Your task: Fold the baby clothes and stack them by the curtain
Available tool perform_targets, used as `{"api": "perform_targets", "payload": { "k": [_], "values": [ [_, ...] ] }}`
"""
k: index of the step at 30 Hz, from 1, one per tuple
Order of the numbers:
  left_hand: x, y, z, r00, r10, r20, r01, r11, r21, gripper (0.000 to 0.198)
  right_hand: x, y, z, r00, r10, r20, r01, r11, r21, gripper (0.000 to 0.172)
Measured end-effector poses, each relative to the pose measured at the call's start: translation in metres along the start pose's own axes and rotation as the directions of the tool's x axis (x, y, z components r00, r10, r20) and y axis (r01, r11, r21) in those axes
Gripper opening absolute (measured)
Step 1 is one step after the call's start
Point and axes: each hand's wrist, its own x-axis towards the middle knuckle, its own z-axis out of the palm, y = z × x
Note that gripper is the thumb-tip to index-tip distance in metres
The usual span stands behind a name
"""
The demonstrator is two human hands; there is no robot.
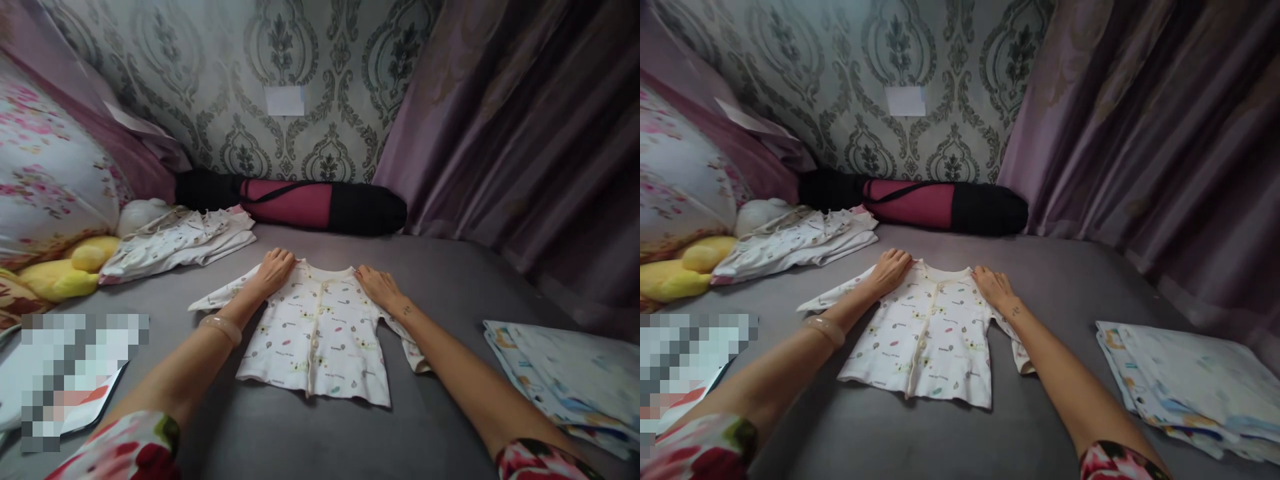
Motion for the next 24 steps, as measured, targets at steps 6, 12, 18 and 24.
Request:
{"api": "perform_targets", "payload": {
  "k": [6, 12, 18, 24],
  "values": [
    [0.014, -0.005, 0.011, 0.999, -0.042, 0.026, 0.042, 0.999, -0.006, 0.037, 0.02, 0.009, 0.001, 1.0, -0.01, 0.015, 0.009, 1.0, 0.015, 0.035],
    [0.019, 0.002, -0.006, 0.964, -0.202, 0.172, 0.201, 0.979, 0.024, 0.027, 0.022, 0.007, 0.001, 0.997, 0.063, -0.042, -0.061, 0.997, 0.04, 0.032],
    [-0.001, 0.033, -0.018, 0.98, -0.046, 0.195, 0.074, 0.988, -0.139, 0.039, 0.004, -0.023, 0.007, 0.989, -0.047, -0.138, 0.063, 0.992, 0.11, 0.045],
    [-0.017, 0.053, 0.01, 0.934, -0.121, 0.337, 0.182, 0.971, -0.156, 0.06, -0.001, -0.038, 0.027, 0.998, -0.06, 0.03, 0.049, 0.958, 0.283, 0.065]
  ]
}}
